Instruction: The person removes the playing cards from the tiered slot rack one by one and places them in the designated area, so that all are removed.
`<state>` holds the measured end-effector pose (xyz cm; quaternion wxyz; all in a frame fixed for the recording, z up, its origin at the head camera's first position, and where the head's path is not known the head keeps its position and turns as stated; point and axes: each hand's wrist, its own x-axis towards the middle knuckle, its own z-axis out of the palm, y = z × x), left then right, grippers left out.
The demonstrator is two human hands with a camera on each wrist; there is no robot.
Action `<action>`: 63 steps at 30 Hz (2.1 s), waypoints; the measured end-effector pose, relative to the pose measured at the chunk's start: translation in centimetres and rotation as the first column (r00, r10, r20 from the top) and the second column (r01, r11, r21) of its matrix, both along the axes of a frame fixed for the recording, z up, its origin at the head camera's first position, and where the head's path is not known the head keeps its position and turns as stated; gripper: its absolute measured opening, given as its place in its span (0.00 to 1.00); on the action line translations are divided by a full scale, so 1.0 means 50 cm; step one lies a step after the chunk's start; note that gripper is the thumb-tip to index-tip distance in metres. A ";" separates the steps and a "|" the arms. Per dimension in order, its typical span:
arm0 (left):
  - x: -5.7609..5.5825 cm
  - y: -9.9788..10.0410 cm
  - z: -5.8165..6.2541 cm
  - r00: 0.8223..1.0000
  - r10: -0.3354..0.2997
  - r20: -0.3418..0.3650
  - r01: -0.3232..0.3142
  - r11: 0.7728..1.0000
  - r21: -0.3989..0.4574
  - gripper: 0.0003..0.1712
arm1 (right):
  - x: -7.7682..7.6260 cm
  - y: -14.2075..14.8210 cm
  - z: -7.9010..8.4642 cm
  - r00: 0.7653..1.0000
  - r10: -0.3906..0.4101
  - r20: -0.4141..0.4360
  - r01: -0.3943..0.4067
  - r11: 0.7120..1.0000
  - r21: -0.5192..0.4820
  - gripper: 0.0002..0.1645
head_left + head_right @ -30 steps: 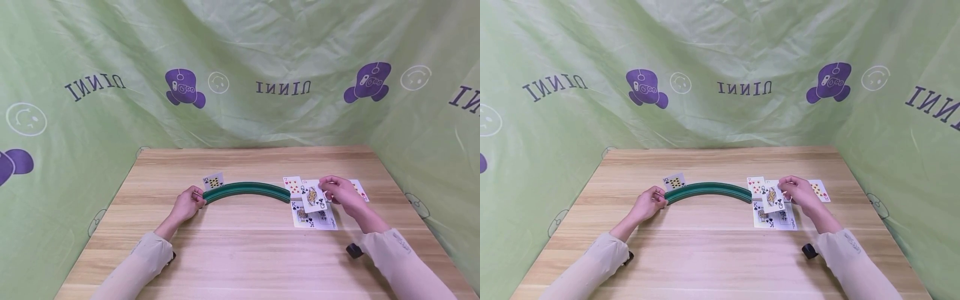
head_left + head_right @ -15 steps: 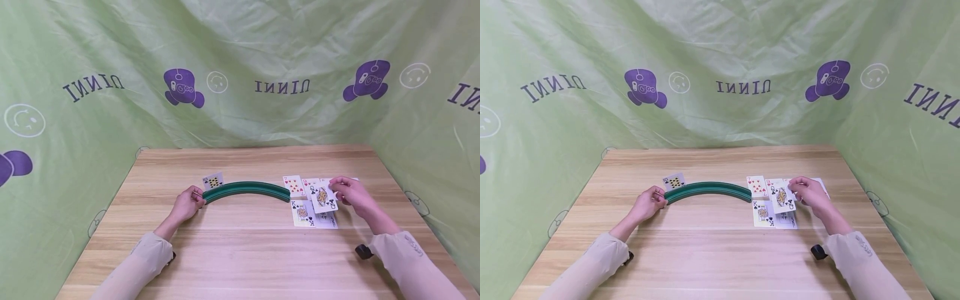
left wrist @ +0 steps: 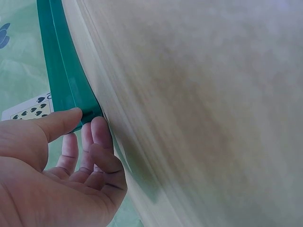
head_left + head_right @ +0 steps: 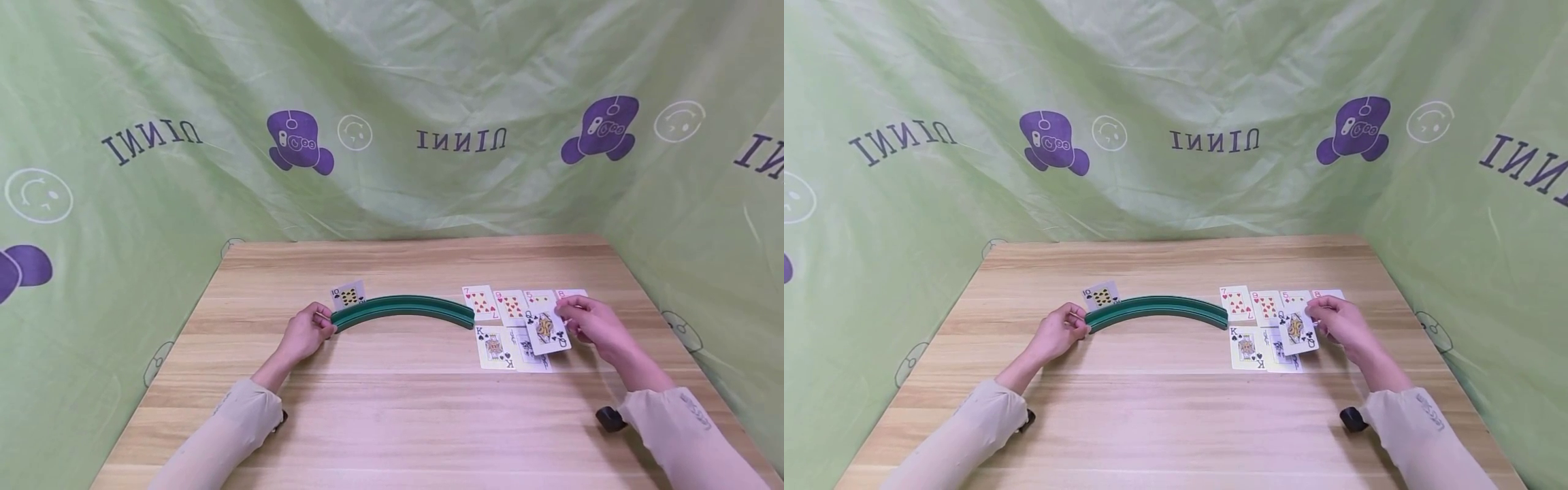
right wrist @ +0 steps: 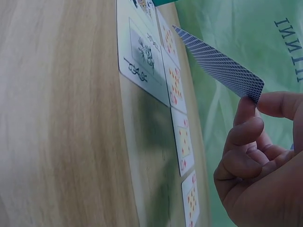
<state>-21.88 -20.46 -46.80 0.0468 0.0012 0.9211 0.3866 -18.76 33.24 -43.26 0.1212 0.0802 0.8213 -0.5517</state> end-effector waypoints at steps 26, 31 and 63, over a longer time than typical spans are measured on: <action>-0.001 0.002 -0.001 1.000 0.003 0.004 -0.003 1.000 0.004 0.12 | 0.024 0.052 -0.041 0.999 -0.019 0.030 0.013 0.978 0.209 0.24; -0.001 0.001 -0.003 1.000 0.016 0.025 -0.017 1.000 0.011 0.12 | 0.029 0.059 -0.044 0.998 -0.021 0.053 0.006 0.968 0.253 0.22; -0.003 -0.001 -0.008 1.000 0.011 0.016 -0.011 1.000 0.024 0.13 | -0.012 -0.030 0.000 0.998 0.059 -0.012 -0.058 0.992 0.109 0.24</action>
